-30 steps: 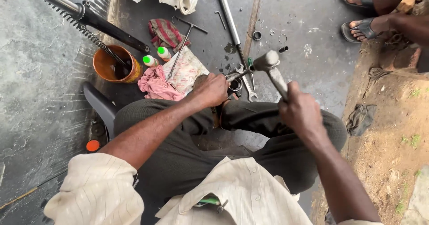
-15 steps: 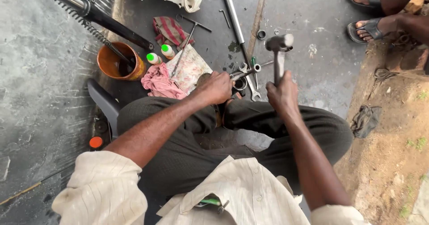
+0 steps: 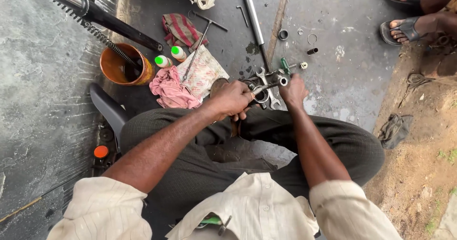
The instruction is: The recorder is disassembling and cleaning a motorcycle's front shock absorbers (forks) using various tools.
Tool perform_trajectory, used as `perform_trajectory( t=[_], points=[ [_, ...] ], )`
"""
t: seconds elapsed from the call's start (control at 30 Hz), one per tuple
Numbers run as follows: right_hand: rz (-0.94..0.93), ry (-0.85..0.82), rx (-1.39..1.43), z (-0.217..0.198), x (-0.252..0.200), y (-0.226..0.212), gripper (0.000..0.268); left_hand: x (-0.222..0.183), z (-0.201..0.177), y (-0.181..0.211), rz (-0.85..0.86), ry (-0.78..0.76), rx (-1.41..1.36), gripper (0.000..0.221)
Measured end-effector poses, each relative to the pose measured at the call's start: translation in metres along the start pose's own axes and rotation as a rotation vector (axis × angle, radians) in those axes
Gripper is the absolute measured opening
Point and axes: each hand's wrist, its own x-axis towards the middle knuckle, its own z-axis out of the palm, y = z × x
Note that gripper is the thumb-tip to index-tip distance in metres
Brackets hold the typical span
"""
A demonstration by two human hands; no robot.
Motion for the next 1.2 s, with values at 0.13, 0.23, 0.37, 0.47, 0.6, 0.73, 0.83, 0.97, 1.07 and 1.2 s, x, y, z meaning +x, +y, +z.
perform_trajectory(
  t=[0.13, 0.23, 0.37, 0.47, 0.6, 0.73, 0.83, 0.97, 1.07, 1.2],
  points=[
    [-0.307, 0.011, 0.675, -0.034, -0.068, -0.001, 0.052, 0.004, 0.000, -0.012, -0.016, -0.044, -0.240, 0.028],
    [-0.612, -0.070, 0.826, -0.052, -0.102, -0.022, 0.057, -0.010, -0.012, 0.001, -0.030, -0.017, -0.323, 0.026],
    [-0.794, -0.155, 0.851, -0.027, -0.094, -0.030, 0.053, -0.029, -0.007, 0.001, 0.086, -0.007, 0.075, 0.028],
    [-0.834, -0.099, 0.883, -0.006, -0.072, -0.039, 0.049, -0.019, 0.000, -0.010, 0.189, 0.122, 0.507, 0.032],
    [-0.818, 0.111, 0.890, 0.013, -0.061, -0.049, 0.046, -0.013, 0.033, -0.010, 0.224, 0.331, 1.079, 0.042],
    [-0.814, 0.264, 0.775, 0.012, -0.064, -0.062, 0.044, 0.010, 0.043, -0.028, 0.295, 0.543, 1.130, 0.056],
    [-0.701, 0.307, 0.748, 0.005, -0.056, -0.065, 0.043, 0.026, 0.044, -0.036, 0.530, 0.759, 1.140, 0.069],
    [-0.482, 0.148, 0.797, -0.010, -0.052, -0.062, 0.045, 0.031, 0.044, -0.032, 0.650, 0.720, 1.304, 0.055],
    [-0.383, 0.030, 0.861, -0.010, -0.042, -0.063, 0.044, 0.030, 0.032, -0.022, 0.685, 0.597, 1.377, 0.051],
    [-0.259, -0.046, 0.908, -0.012, -0.027, -0.058, 0.038, 0.028, 0.019, 0.011, 0.610, 0.280, 1.490, 0.059]
  ],
)
